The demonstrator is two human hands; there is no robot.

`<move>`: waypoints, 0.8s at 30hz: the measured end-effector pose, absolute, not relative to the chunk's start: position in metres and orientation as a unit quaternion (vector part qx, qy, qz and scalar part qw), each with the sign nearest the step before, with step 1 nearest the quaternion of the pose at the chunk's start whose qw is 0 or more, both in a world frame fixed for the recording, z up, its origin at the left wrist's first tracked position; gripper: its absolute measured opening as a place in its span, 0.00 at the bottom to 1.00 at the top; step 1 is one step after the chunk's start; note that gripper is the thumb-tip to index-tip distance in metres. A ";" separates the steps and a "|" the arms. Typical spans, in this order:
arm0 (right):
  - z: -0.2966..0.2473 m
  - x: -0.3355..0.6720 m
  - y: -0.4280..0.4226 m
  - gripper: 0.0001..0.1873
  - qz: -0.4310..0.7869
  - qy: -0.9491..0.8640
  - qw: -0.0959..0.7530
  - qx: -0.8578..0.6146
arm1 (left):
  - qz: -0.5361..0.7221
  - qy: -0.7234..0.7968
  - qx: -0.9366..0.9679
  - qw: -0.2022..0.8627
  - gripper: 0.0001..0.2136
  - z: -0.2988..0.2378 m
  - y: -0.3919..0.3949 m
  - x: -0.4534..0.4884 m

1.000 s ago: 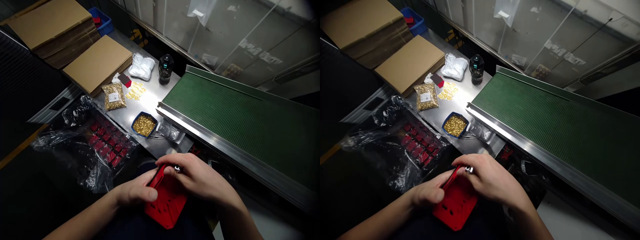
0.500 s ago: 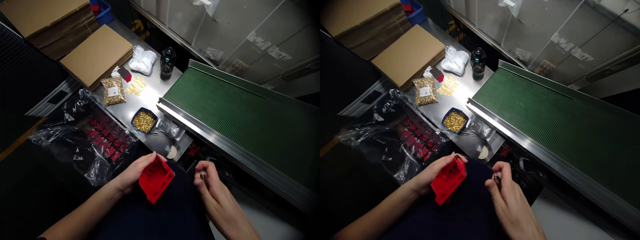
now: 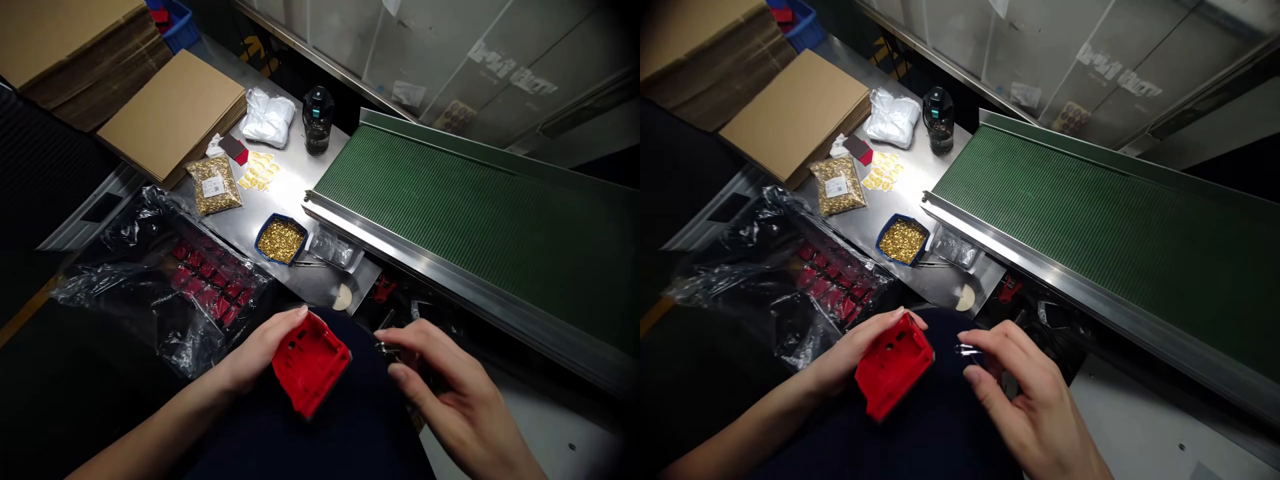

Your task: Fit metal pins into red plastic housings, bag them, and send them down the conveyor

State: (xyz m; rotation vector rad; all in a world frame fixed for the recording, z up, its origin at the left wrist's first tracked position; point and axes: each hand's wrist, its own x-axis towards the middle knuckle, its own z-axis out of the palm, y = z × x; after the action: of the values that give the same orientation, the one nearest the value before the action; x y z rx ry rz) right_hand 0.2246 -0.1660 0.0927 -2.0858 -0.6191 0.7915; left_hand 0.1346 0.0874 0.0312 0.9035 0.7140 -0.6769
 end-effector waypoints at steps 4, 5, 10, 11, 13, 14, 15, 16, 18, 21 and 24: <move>0.099 0.213 -0.163 0.14 0.260 -0.282 0.425 -0.820 | -0.291 0.250 0.570 0.726 0.20 0.050 0.093 0.136; 0.100 0.211 -0.163 0.14 0.249 -0.292 0.427 -0.819 | -0.294 0.242 0.580 0.720 0.20 0.053 0.094 0.137; 0.101 0.206 -0.165 0.13 0.206 -0.292 0.414 -0.837 | -0.303 0.212 0.617 0.694 0.21 0.061 0.099 0.138; 0.101 0.206 -0.166 0.13 0.205 -0.292 0.411 -0.839 | -0.304 0.210 0.621 0.691 0.21 0.061 0.099 0.139; 0.101 0.204 -0.167 0.12 0.202 -0.300 0.402 -0.841 | -0.304 0.211 0.624 0.688 0.21 0.062 0.100 0.140; 0.101 0.203 -0.168 0.12 0.201 -0.306 0.399 -0.841 | -0.304 0.211 0.624 0.688 0.21 0.062 0.100 0.140; 0.101 0.202 -0.168 0.12 0.200 -0.311 0.396 -0.840 | -0.303 0.212 0.624 0.688 0.21 0.062 0.101 0.140; 0.101 0.200 -0.168 0.12 0.199 -0.315 0.395 -0.840 | -0.304 0.212 0.624 0.688 0.21 0.062 0.101 0.140; 0.099 0.197 -0.169 0.12 0.204 -0.313 0.399 -0.838 | -0.305 0.213 0.621 0.690 0.21 0.063 0.100 0.140; 0.095 0.193 -0.168 0.14 0.228 -0.299 0.417 -0.828 | -0.305 0.214 0.611 0.698 0.20 0.064 0.100 0.138; 0.093 0.189 -0.164 0.13 0.244 -0.281 0.439 -0.818 | -0.303 0.218 0.595 0.712 0.19 0.065 0.099 0.138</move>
State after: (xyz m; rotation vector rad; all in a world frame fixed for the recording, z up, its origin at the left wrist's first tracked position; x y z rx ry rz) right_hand 0.1894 -0.1642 0.0925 -2.0327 -0.6989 0.6065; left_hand 0.1375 0.0994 0.0647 1.3185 0.4829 -0.6712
